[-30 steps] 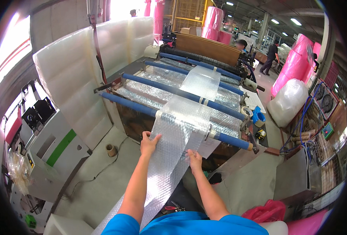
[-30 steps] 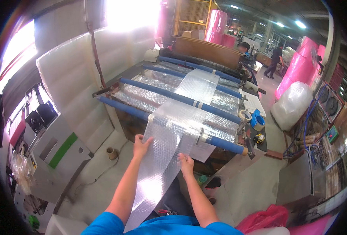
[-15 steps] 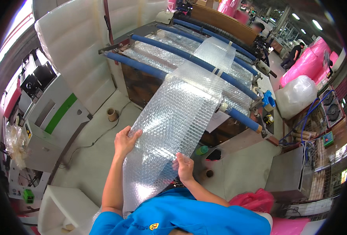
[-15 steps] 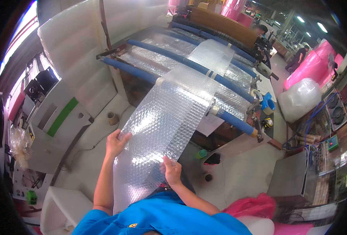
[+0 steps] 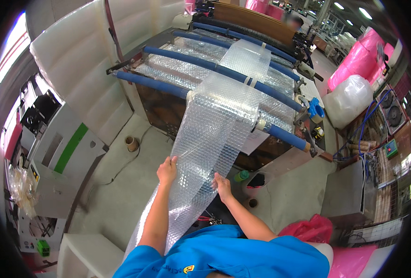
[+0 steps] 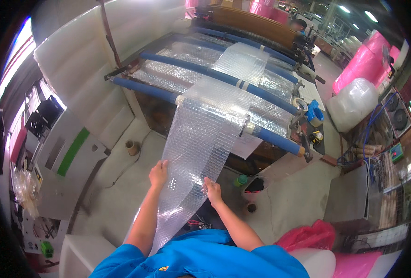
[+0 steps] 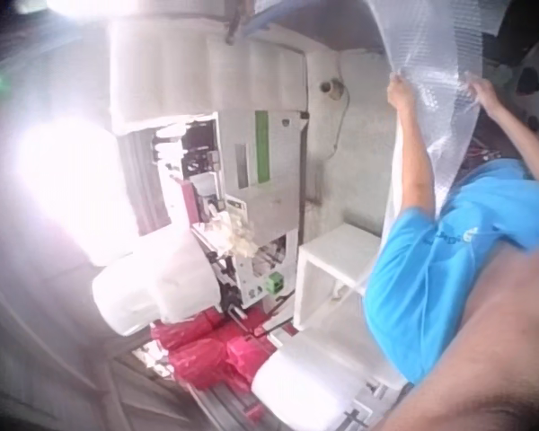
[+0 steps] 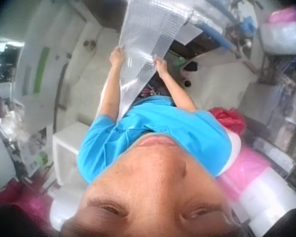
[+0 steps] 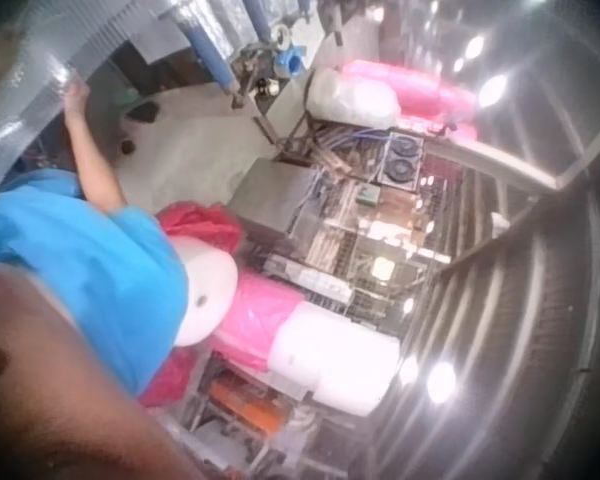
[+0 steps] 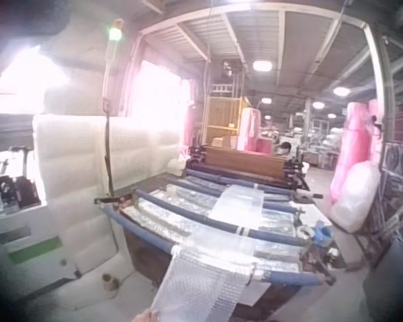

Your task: The person holds and guides a sheet of bubble wrap as it moves through a series of rollers on a machine. The hands maintain tension and alignment on the material throughout the process.

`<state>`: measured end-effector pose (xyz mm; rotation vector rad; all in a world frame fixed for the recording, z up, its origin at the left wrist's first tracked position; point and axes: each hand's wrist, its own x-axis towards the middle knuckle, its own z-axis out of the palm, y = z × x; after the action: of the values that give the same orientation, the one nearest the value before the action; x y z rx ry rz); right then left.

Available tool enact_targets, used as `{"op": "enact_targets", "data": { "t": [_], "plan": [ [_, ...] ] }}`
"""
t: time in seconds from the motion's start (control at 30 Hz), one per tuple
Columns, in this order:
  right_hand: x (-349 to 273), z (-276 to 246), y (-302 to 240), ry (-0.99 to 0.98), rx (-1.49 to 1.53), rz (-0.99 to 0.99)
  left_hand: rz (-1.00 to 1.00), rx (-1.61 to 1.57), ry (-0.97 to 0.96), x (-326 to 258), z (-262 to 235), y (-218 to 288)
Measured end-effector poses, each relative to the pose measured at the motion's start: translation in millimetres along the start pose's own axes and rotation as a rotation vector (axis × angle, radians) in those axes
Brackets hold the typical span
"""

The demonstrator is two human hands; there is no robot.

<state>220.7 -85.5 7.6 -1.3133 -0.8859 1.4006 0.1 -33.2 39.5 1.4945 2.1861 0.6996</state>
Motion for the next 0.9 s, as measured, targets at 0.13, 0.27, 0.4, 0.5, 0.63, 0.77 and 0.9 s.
{"op": "enact_targets", "data": {
  "t": [0.13, 0.27, 0.4, 0.5, 0.63, 0.77, 0.9],
  "plan": [
    [14.1, 1.3, 13.5, 0.061, -0.098, -0.046, 0.083, -0.082, 0.071, 11.3, 15.2, -7.7],
    [2.6, 4.6, 12.1, 0.073, -0.104, -0.05, 0.071, -0.241, 0.139, -2.0, 11.5, -5.0],
    [-11.3, 11.8, 7.3, 0.103, -0.123, -0.148, 0.115, -0.435, 0.238, -5.8, 4.9, -10.0],
    [-21.3, 1.0, 3.4, 0.051, -0.304, -0.143, 0.249, -0.401, 0.22, -8.9, -11.1, -20.5],
    [-26.8, 5.4, -6.3, 0.059, -0.283, -0.145, 0.182, -0.641, 0.008, -10.4, -31.2, -14.7],
    [-19.9, 4.5, -0.8, 0.092, -0.249, -0.116, 0.125, -0.659, -0.046, -3.1, -20.9, -13.1],
    [-4.9, 0.7, 1.7, 0.099, -0.335, -0.156, 0.101, -0.569, -0.059, 4.7, -13.3, -6.3]
  ]
}}
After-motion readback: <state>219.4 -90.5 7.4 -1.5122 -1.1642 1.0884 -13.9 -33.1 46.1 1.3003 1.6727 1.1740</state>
